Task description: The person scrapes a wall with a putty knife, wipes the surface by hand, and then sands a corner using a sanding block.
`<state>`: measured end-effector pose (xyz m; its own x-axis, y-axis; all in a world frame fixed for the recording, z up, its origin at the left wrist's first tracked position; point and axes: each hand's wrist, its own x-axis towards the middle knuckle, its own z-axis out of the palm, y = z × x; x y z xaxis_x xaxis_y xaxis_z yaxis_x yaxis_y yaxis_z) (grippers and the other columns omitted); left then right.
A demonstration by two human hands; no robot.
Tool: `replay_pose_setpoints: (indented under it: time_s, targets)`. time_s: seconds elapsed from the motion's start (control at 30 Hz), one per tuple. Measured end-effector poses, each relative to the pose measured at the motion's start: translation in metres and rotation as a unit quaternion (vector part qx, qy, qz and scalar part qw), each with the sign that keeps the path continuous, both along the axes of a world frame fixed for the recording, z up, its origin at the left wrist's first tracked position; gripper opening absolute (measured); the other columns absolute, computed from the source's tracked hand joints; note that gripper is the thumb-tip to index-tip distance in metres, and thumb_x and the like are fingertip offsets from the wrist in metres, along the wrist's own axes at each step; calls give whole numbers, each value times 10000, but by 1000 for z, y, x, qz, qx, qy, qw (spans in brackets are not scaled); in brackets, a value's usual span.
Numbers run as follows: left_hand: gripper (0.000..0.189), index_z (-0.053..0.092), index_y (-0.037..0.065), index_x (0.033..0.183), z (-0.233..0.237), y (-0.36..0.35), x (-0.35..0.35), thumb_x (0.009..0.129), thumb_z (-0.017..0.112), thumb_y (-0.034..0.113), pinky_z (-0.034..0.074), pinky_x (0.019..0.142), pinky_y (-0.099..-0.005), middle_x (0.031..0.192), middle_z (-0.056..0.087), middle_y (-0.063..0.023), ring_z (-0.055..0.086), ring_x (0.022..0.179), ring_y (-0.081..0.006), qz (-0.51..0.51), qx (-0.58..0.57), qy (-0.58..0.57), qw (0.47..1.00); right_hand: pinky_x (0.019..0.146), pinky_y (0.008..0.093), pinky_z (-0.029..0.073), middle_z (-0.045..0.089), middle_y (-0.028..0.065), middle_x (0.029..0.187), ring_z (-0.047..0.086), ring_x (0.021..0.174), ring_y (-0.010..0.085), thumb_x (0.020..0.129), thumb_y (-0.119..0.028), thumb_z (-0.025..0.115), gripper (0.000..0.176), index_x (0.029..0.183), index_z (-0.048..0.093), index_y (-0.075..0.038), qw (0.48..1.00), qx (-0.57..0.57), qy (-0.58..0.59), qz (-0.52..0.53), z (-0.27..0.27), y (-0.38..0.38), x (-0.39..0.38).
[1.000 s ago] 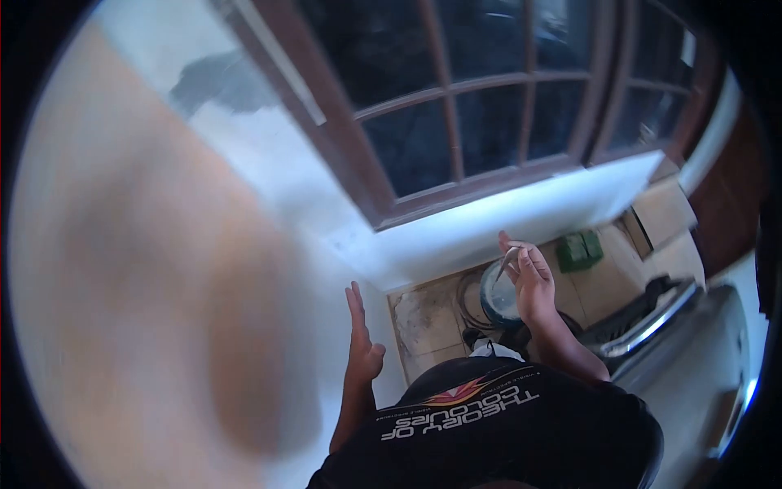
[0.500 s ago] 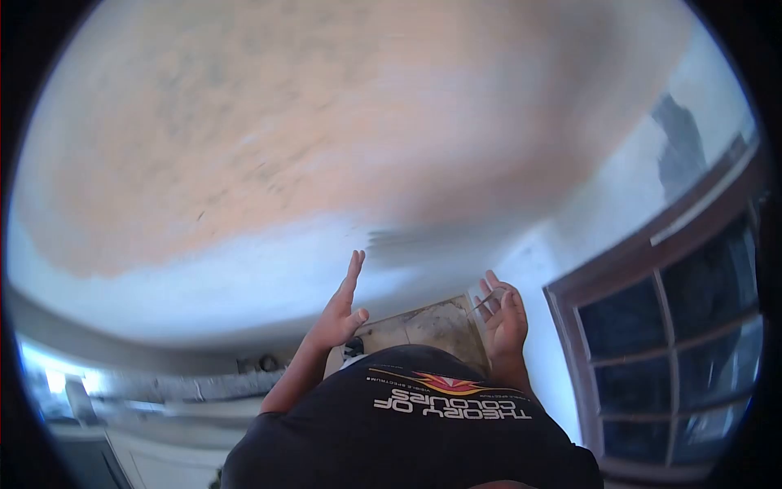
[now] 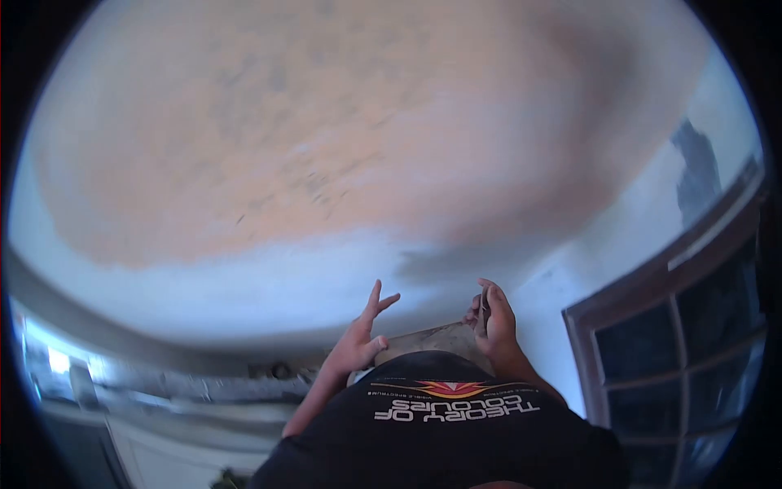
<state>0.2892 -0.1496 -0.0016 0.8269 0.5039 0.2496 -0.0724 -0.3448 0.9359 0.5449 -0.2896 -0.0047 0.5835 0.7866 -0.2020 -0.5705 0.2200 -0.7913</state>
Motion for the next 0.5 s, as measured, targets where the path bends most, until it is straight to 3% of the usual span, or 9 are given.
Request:
replay_pose_setpoints:
  time_s: [0.07, 0.1, 0.17, 0.3, 0.37, 0.5]
  targets:
    - [1170, -42, 44, 1599, 2, 14, 1, 867, 453, 811, 178, 1197, -504, 1507, 434, -277, 359, 1449, -384, -42, -4, -15, 999, 585, 321, 445, 518, -5, 814, 480, 609, 128, 1051, -357, 490, 372, 1316, 527, -98, 999, -37, 32, 15, 5, -3, -3]
    - [1188, -66, 43, 1595, -1, 21, -5, 861, 467, 810, 193, 1192, -496, 1507, 430, -278, 367, 1442, -383, -59, -1, -3, 998, 585, 321, 445, 518, -5, 814, 480, 609, 128, 1051, -357, 490, 372, 1316, 527, -98, 998, -22, 45, -31, 10, -4, -13]
    - [1180, -85, 48, 1592, 1, 30, -6, 869, 464, 802, 194, 1193, -494, 1515, 423, -276, 352, 1451, -391, -132, 0, 21, 991, 489, 267, 320, 455, -29, 780, 369, 540, 80, 1043, -367, 503, 391, 1330, 526, -103, 994, -74, 66, -36, 23, -9, -27]
    - [1140, -122, 72, 1589, 24, 59, 5, 901, 480, 752, 162, 1198, -492, 1532, 404, -268, 340, 1459, -384, -302, -65, 48, 950, 449, 234, 290, 392, -36, 742, 318, 519, 44, 1013, -272, 520, 368, 1332, 548, -92, 987, -55, 69, -134, 38, -5, -62]
    - [1136, -141, 89, 1588, 35, 76, 5, 905, 496, 737, 137, 1203, -495, 1539, 402, -257, 316, 1473, -377, -376, -82, 66, 921, 440, 235, 259, 398, -34, 782, 303, 516, 53, 961, -181, 505, 374, 1333, 501, -145, 991, -15, 21, -130, 40, -1, -84]
    - [1179, -190, 84, 1570, 37, 97, 19, 894, 540, 716, 80, 1215, -503, 1557, 394, -225, 259, 1499, -373, -436, -58, 109, 891, 456, 232, 259, 449, -11, 854, 353, 552, 80, 859, -101, 487, 372, 1189, 418, -257, 967, -8, 134, -215, 43, -3, -114]
